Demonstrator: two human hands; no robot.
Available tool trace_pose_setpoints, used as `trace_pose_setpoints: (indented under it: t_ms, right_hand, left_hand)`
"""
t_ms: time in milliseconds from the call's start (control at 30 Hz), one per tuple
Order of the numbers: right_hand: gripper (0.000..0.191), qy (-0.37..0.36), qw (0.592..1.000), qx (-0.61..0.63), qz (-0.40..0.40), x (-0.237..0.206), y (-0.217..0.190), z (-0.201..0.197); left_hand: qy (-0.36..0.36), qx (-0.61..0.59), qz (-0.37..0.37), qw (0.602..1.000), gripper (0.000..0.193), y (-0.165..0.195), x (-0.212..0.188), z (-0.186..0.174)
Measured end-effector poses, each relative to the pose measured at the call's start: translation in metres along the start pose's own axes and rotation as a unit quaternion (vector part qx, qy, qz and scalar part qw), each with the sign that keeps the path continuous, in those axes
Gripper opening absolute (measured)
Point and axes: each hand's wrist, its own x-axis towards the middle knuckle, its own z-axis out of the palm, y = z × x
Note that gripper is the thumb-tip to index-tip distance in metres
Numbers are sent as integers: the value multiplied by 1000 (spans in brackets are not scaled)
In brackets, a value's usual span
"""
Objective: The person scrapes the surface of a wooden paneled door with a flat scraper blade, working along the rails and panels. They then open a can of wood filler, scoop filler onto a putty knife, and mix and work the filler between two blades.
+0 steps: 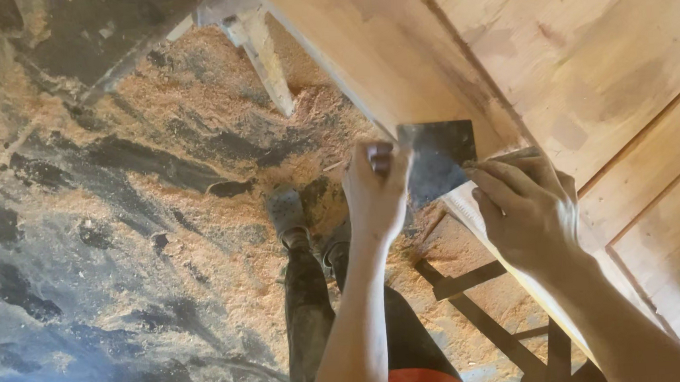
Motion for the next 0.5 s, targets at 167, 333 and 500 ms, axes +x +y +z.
trace_pose_setpoints:
  t_ms: [167, 333, 500]
  right_hand:
    - [20, -3, 999, -23, 30, 15, -5, 2]
    - [17, -6, 999, -25, 32, 26, 7, 5]
    - [20, -21, 1000, -11, 17, 21, 22, 18]
  left_hand:
    - [-86, -48, -81, 992, 25, -19, -41, 29]
    - [-45, -85, -66, 993, 16, -22, -45, 45]
    - [-44, -53, -7, 998, 13, -17, -33, 31]
